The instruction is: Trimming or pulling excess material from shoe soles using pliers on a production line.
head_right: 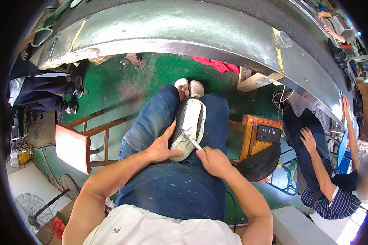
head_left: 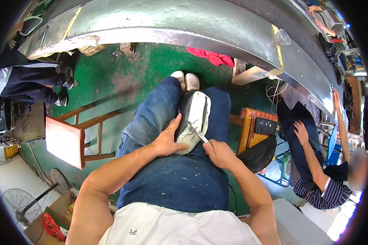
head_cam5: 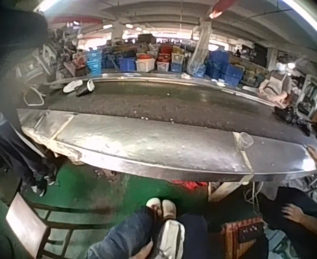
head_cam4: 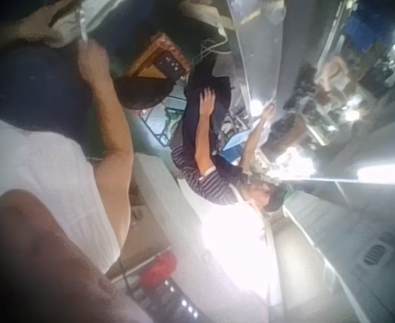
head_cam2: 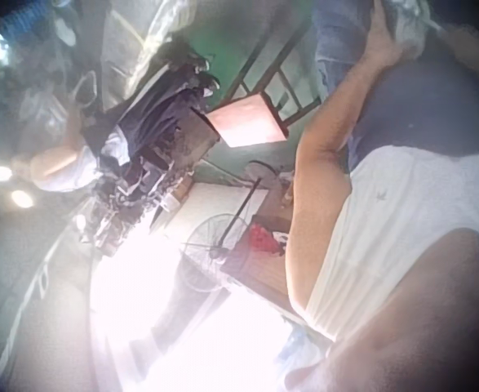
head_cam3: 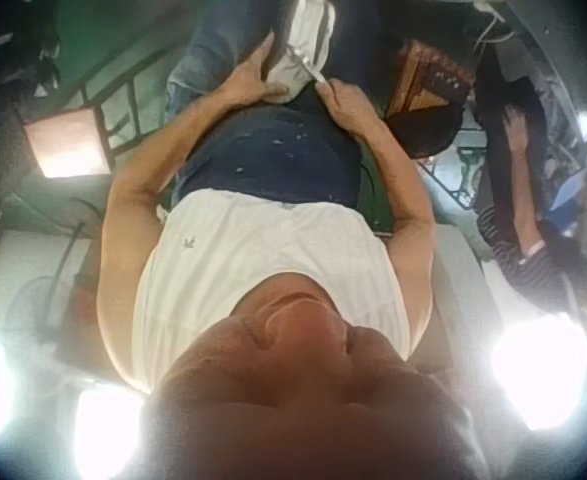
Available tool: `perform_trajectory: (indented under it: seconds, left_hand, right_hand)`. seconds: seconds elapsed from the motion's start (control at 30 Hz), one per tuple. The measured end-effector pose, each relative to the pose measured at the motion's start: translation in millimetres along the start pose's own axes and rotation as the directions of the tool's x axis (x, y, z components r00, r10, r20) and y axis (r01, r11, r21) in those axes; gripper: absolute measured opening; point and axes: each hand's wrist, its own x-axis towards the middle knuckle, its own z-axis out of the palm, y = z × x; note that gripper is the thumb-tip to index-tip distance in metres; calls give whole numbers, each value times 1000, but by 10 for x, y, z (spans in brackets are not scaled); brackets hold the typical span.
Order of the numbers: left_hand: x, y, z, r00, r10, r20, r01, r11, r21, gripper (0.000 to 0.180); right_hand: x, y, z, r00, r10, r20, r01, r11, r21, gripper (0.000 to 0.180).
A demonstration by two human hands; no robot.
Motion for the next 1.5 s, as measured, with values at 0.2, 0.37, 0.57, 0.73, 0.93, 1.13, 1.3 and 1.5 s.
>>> perform_trajectory:
  seconds: [0.2,0.37,0.57,0.73,0.93,1.13,1.3,1.5]
  left_hand:
    - [45,242,-311,992,-58,112,55,998,32,114]
    - [-190,135,-1019,990,140,13,-137,979,-154,87]
    - [-167,-310,-1238,994,78,78,-52,955,-292,67]
    - [-168,-421,-1297,993,58,101,-31,968,-251,77]
    - [-215,-490,-1260,988,100,115,-58,945,-323,80]
    - [-174,-396,-1255,992,98,77,-75,962,-262,68]
    - [-365,102,-1199,979,168,-116,-187,966,-179,60]
    - [-287,1114,-1143,783,582,-218,-546,812,206,51]
  right_hand:
    - [-142,339,216,987,74,-142,12,852,523,45]
    - [-204,459,376,974,97,-203,61,753,655,43]
    - [-130,289,223,986,-9,-167,66,937,344,41]
    - [-90,27,70,990,-65,-123,79,991,107,39]
    - [117,-408,149,900,-365,-240,379,925,13,40]
    - [408,-441,227,911,-384,-149,376,923,-76,43]
    - [136,47,115,899,-286,-333,332,939,90,39]
    - [-87,526,202,937,186,-295,97,673,733,47]
